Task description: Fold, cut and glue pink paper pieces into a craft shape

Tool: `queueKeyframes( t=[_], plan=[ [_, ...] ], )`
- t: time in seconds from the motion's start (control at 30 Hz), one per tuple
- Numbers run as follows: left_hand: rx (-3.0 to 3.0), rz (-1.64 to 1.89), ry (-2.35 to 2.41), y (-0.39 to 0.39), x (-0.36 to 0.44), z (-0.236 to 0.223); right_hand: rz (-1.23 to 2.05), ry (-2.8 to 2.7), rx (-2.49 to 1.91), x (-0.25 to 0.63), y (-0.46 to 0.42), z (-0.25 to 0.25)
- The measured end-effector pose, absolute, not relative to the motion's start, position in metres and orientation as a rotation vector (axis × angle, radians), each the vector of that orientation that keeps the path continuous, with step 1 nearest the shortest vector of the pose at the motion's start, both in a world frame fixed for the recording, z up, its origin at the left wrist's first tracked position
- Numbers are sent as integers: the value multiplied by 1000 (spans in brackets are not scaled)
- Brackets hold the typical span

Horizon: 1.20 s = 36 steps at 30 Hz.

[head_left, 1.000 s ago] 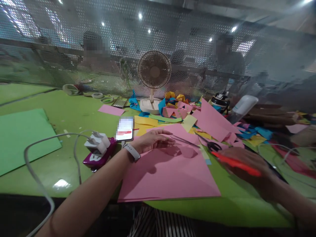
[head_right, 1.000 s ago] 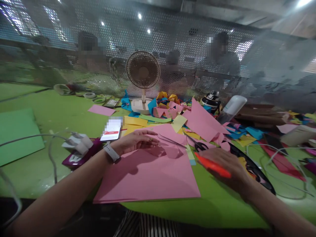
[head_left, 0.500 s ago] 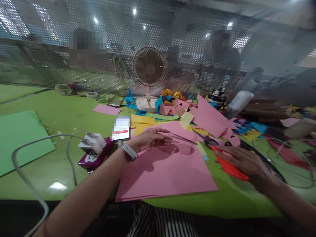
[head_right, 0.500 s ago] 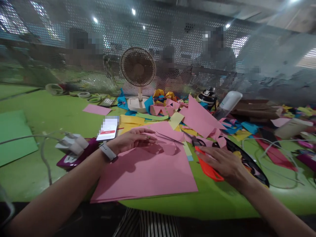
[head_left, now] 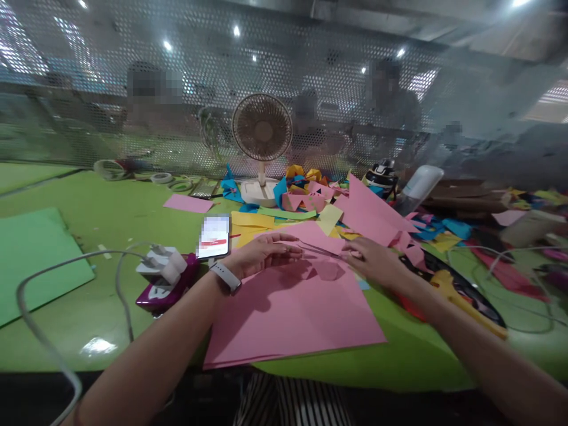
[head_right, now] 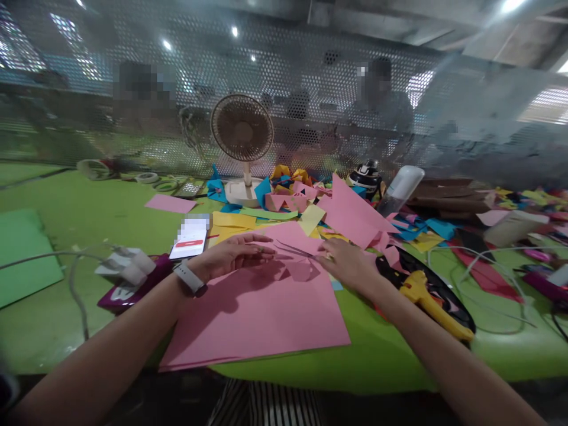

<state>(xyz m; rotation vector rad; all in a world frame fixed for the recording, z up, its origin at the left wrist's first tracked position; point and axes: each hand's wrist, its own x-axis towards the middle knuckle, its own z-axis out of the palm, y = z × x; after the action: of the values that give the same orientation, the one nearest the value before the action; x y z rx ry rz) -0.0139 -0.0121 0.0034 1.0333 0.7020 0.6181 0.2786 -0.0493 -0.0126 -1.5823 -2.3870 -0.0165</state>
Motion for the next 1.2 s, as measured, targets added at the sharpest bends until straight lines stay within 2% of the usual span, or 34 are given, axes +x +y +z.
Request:
queueKeyframes(
  t=[0.17, 0.37, 0.47, 0.67, 0.83, 0.9, 1.1, 1.2],
  plan=[
    [1027, 628, 691, -11, -14, 1, 42, -2398, -1667, 256, -20, -28],
    [1051, 608, 665, -11, -14, 0, 121, -2230, -1696, 261, -23, -29],
    [1037, 607, 669, -11, -13, -2, 337, -1996, -1677, 261, -28, -25],
    [1030, 603, 648, -8, -13, -6, 872, -1447, -1374, 264, -29, -21],
    [1047, 587, 636, -8, -15, -5, 1120, -1157, -1272, 267, -28, -22],
    [1050, 589, 636, -8, -15, -5, 1104, -1151, -1222, 265, -29, -21],
    [1052, 600, 626, -12, -14, -3, 700, -1254, -1201, 253, -36, -14],
    [1053, 597, 604, -14, -13, -2, 634, -1312, -1211, 250, -36, -14]
  ],
)
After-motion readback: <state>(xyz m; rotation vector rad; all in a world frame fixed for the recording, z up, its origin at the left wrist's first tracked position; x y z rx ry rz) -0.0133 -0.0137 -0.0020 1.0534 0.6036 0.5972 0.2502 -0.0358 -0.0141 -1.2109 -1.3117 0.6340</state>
